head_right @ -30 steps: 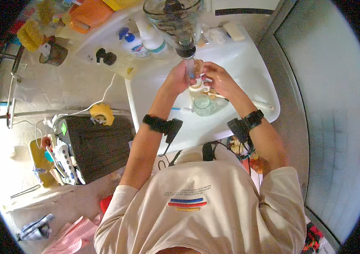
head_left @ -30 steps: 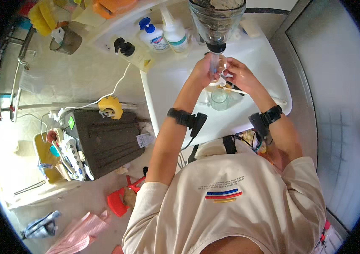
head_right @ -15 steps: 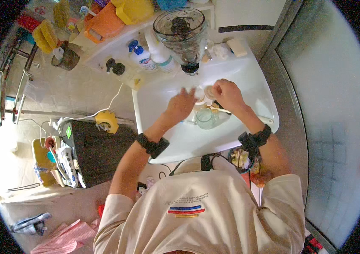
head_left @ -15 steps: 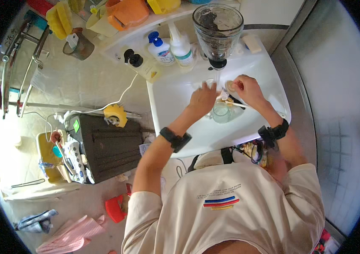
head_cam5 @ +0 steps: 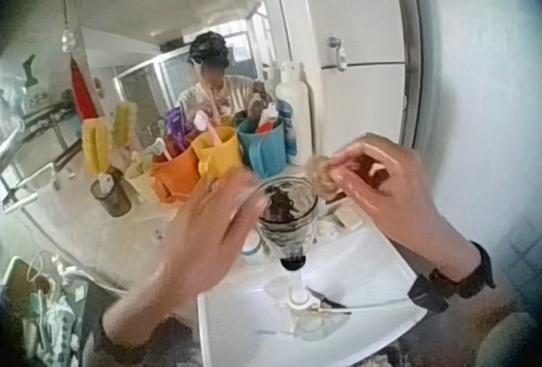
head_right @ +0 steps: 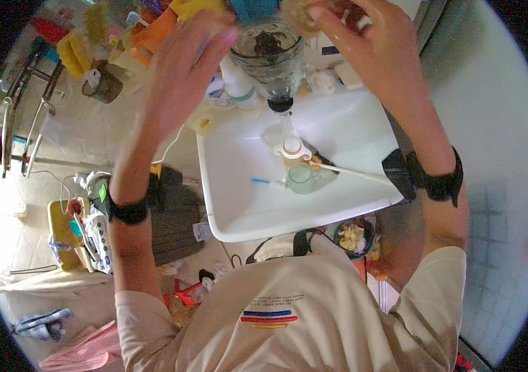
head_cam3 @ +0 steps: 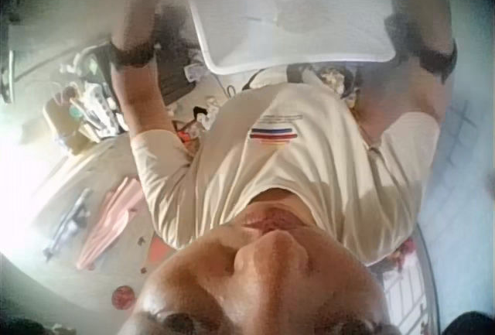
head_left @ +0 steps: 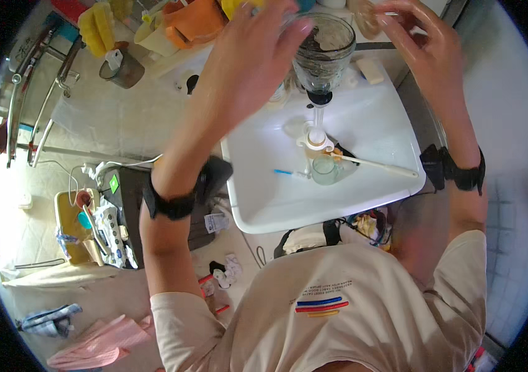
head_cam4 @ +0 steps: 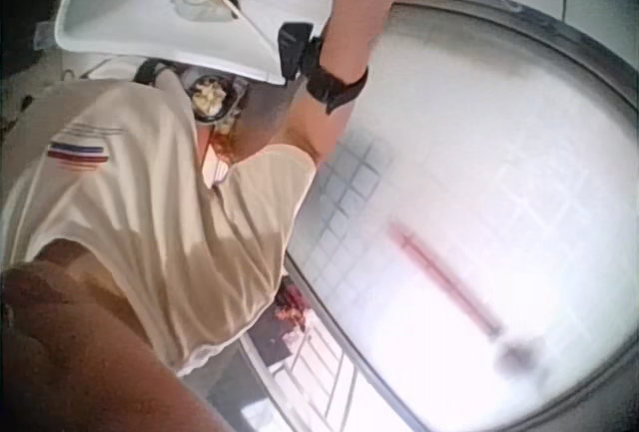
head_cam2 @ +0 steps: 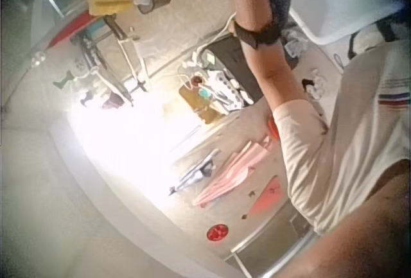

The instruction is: Cleaning and rinsing a baby bottle and its individual components in a bathroom sink using soap and a brush.

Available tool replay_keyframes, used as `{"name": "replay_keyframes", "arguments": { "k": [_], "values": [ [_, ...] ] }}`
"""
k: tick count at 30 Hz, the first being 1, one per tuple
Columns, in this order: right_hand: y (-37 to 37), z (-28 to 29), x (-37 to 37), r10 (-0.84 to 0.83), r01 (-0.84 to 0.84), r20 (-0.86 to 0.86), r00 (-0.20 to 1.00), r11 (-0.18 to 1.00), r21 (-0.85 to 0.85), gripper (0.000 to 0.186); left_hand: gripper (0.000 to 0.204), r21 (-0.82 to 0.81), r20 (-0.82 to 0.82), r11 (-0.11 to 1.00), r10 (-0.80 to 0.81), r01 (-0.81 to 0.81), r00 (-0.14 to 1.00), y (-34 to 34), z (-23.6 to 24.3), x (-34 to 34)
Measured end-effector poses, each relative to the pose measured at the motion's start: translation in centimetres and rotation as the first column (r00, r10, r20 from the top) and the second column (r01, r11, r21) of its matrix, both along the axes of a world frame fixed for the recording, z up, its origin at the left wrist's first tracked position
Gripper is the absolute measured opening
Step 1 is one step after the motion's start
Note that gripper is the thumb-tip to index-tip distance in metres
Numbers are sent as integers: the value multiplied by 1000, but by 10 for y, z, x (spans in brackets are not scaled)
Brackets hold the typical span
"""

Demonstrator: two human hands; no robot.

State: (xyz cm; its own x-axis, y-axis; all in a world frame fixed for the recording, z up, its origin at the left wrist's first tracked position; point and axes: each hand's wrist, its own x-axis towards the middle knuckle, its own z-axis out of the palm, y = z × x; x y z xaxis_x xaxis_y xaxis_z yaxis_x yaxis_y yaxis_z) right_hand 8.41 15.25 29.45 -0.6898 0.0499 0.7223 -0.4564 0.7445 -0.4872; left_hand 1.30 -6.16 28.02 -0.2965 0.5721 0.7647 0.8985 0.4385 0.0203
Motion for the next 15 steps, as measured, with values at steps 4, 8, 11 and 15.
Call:
{"name": "replay_keyframes", "arguments": {
  "k": [4,8,11,15],
  "values": [
    [-12,21,-8,117,-110,91,989,991,-80,10,28,-632,409,769,439,-99,800,41,62,14],
    [-11,25,-13,97,-98,86,992,995,8,13,32,-654,327,755,338,-46,883,45,53,-10],
    [-9,24,-15,125,-136,163,979,989,54,15,37,-675,289,738,283,-15,914,50,63,-9],
    [-13,21,-19,173,-161,270,947,985,-65,15,39,-685,372,729,328,18,869,48,68,-3]
  ]
}}
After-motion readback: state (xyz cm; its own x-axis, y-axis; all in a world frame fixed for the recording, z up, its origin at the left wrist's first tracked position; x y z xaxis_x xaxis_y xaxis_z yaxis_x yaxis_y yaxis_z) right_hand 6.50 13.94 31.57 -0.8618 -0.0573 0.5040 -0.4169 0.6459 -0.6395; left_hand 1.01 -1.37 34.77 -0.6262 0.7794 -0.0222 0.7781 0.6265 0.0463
